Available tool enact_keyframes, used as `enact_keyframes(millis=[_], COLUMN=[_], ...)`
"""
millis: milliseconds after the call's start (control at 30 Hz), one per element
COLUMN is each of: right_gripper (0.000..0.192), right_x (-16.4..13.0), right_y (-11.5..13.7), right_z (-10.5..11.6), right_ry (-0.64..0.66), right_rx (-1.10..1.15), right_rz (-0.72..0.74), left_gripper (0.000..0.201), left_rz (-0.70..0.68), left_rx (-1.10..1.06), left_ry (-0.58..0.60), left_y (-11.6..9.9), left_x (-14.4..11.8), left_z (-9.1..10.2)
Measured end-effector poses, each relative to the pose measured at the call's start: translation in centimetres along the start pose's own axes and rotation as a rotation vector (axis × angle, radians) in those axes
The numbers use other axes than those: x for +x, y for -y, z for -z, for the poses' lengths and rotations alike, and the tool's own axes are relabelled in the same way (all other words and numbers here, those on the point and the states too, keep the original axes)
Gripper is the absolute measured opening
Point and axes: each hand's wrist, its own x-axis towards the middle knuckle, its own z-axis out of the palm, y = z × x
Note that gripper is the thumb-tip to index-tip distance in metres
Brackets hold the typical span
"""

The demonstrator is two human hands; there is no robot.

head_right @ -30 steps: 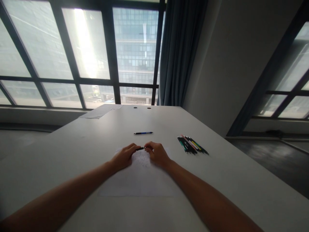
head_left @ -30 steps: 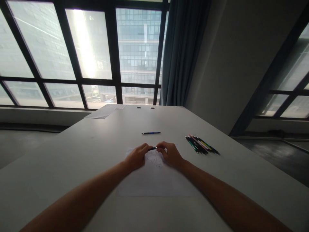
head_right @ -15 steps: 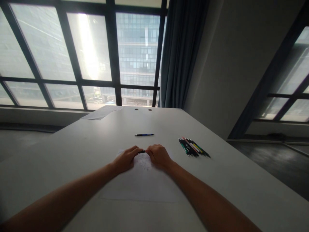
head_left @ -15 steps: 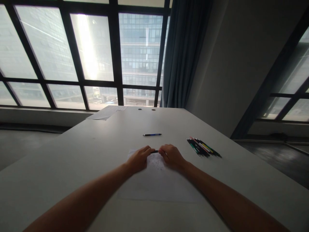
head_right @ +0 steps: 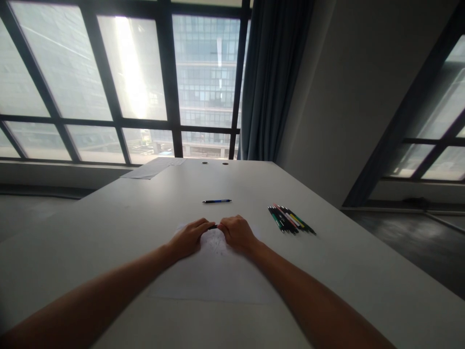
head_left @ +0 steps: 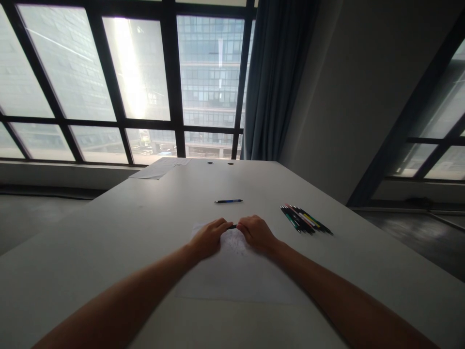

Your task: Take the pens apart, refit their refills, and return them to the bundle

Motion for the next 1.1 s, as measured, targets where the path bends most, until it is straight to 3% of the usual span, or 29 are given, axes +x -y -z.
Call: enact_keyframes(millis=[100, 267, 367, 467, 533, 633, 700, 767, 867, 1100], right_gripper=[0.037, 0.025, 0.017, 0.024, 0.027, 0.021, 0.019, 0.034, 0.039, 0.035], right_x=[0.0, 0.1, 0.2, 0.2, 0.2, 0.0, -0.2, -0.2, -0.3, -0.3], right_y=[-0.3, -1.2, -0.5, 0.5, 0.7, 0.2, -0.1, 0.1, 1.0, 1.9], right_z=[0.3, 1.2, 1.1, 0.6, 0.4, 0.6, 1.0, 1.3, 1.5, 1.5], right_ry=[-0.036, -0.241, -0.247, -0.127, -0.085, -0.142, -0.214, -0.248, -0.223, -0.162], right_rx=[-0.025, -0.202, -0.261, -0.211, -0.183, -0.193, -0.209, -0.214, -0.210, -0.215], right_rz=[-0.029, -0.167, -0.010, 0.200, 0.226, 0.161, 0.133, 0.150, 0.209, 0.249], left_gripper=[0.048, 0.020, 0.018, 0.018, 0.019, 0.023, 0.023, 0.025, 0.023, 0.020], left_rz=[-0.001, 0.138, 0.135, 0.079, 0.103, 0.206, 0.223, 0.203, 0.144, 0.092], left_rx=[0.064, 0.190, 0.123, 0.008, -0.059, -0.115, -0.122, -0.117, -0.121, -0.089], left_ry=[-0.040, -0.111, -0.157, -0.196, -0.215, -0.249, -0.214, -0.136, -0.044, -0.014], left_y=[-0.2, 0.1, 0.3, -0.1, -0.4, -0.5, -0.4, -0.2, 0.0, 0.2], left_x=[0.2, 0.4, 0.4, 0.4, 0.4, 0.4, 0.4, 0.4, 0.4, 0.2], left_z=[0.2, 0.5, 0.3, 0.1, 0.2, 0.5, 0.7, 0.8, 0.6, 0.3])
